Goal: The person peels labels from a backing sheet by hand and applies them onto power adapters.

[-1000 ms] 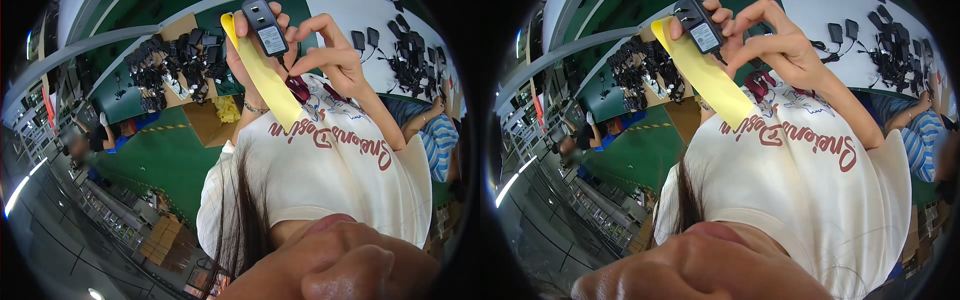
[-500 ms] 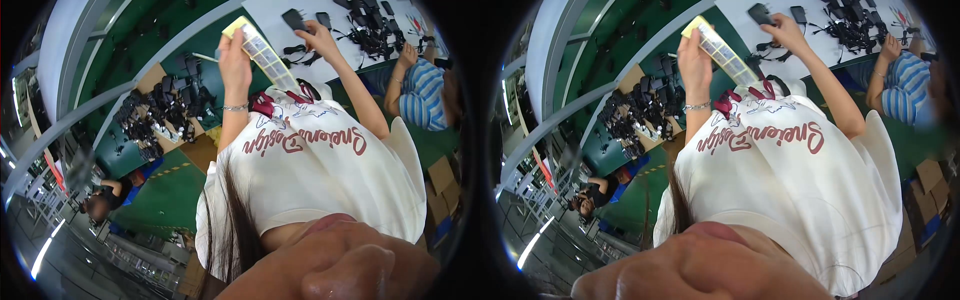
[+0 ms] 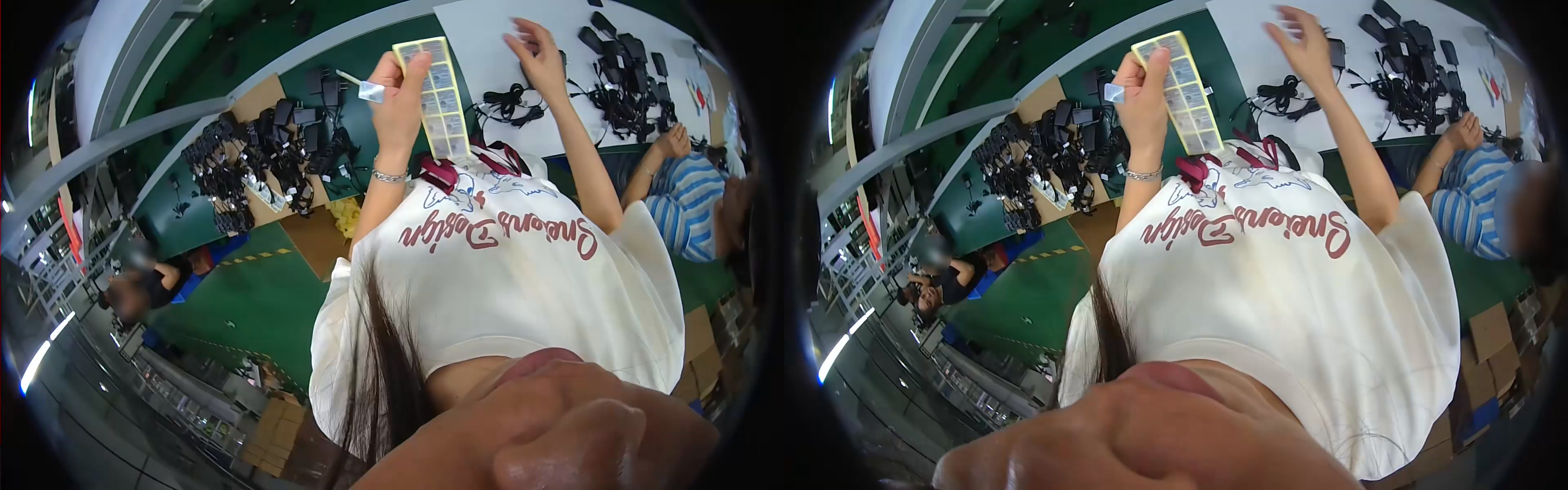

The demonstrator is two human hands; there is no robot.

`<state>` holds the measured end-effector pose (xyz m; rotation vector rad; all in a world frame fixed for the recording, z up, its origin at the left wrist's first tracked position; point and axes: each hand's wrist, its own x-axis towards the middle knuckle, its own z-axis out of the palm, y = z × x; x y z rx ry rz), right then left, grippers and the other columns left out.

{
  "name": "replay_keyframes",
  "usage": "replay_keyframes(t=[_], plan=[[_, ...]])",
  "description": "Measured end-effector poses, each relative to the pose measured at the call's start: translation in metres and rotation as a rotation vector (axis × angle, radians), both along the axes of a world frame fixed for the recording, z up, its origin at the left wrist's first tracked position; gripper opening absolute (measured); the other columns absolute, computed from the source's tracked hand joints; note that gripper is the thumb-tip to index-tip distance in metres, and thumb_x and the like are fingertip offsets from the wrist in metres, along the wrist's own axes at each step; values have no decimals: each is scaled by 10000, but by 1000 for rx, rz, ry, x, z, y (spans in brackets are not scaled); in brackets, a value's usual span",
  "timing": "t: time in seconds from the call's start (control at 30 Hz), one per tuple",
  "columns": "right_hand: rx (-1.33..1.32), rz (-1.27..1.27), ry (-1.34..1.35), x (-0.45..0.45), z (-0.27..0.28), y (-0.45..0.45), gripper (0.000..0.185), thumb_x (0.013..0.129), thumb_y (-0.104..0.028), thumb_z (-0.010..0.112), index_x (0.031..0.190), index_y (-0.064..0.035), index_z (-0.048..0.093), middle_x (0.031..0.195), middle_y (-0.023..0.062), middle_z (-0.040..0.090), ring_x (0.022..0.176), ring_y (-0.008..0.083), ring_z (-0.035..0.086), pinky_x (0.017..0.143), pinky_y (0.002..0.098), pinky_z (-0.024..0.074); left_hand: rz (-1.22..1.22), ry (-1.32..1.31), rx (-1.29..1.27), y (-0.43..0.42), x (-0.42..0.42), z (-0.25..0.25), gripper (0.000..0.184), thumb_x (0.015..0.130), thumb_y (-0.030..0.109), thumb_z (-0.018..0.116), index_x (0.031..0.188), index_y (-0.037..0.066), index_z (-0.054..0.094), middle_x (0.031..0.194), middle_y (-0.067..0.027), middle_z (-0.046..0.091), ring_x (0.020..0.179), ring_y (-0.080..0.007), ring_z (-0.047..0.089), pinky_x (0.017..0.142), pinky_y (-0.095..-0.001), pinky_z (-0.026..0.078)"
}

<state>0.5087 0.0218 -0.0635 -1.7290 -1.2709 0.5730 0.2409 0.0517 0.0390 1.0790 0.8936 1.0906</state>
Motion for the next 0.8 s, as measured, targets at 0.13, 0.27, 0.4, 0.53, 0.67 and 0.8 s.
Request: replay_keyframes(t=[0.13, 0.27, 0.4, 0.53, 0.67, 0.8], plan=[[222, 475, 525, -88, 107, 1, 319, 979, -172, 687, 1268, -38, 661, 1193, 82, 665, 1080, 139, 640, 914, 304, 544, 46, 90, 157, -2, -2, -15, 177, 962, 172, 730, 979, 9, 661, 859, -1, 658, 784, -61, 592, 697, -208, 465], [30, 525, 606, -99, 117, 2, 247, 990, -164, 681, 1185, -12, 685, 1101, 52, 689, 983, 90, 646, 866, 245, 535, 139, 61, 235, -3, 4, 12, 199, 950, 169, 738, 894, 3, 645, 759, 16, 599, 701, -53, 517, 635, -207, 413], [-214, 541, 515, -99, 133, -3, 171, 987, -126, 685, 1105, -3, 703, 1006, 25, 697, 889, 63, 638, 795, 206, 531, 165, 22, 208, -10, -4, 10, 250, 937, 158, 747, 813, -11, 610, 710, 7, 558, 651, -52, 447, 579, -227, 357], [-83, 467, 486, -111, 132, -6, 153, 967, -106, 707, 1075, 2, 705, 939, 11, 687, 830, 63, 623, 706, 203, 514, 170, 142, 255, -9, -12, 4, 294, 926, 147, 755, 759, -16, 577, 694, -6, 535, 638, -50, 413, 550, -247, 319], [42, 378, 662, -116, 139, 3, 151, 949, -93, 723, 1063, 5, 710, 967, 17, 667, 859, 69, 616, 700, 203, 499, 200, 255, 370, -5, -20, 4, 322, 918, 145, 761, 723, -15, 562, 688, -15, 527, 630, -49, 402, 533, -265, 300], [90, 449, 541, -119, 133, 14, 176, 940, -90, 725, 1088, 4, 706, 1051, 34, 650, 927, 87, 621, 768, 230, 512, 213, 310, 444, -2, -28, 2, 298, 945, 174, 740, 754, 5, 585, 715, -2, 547, 643, -48, 421, 550, -258, 317]])
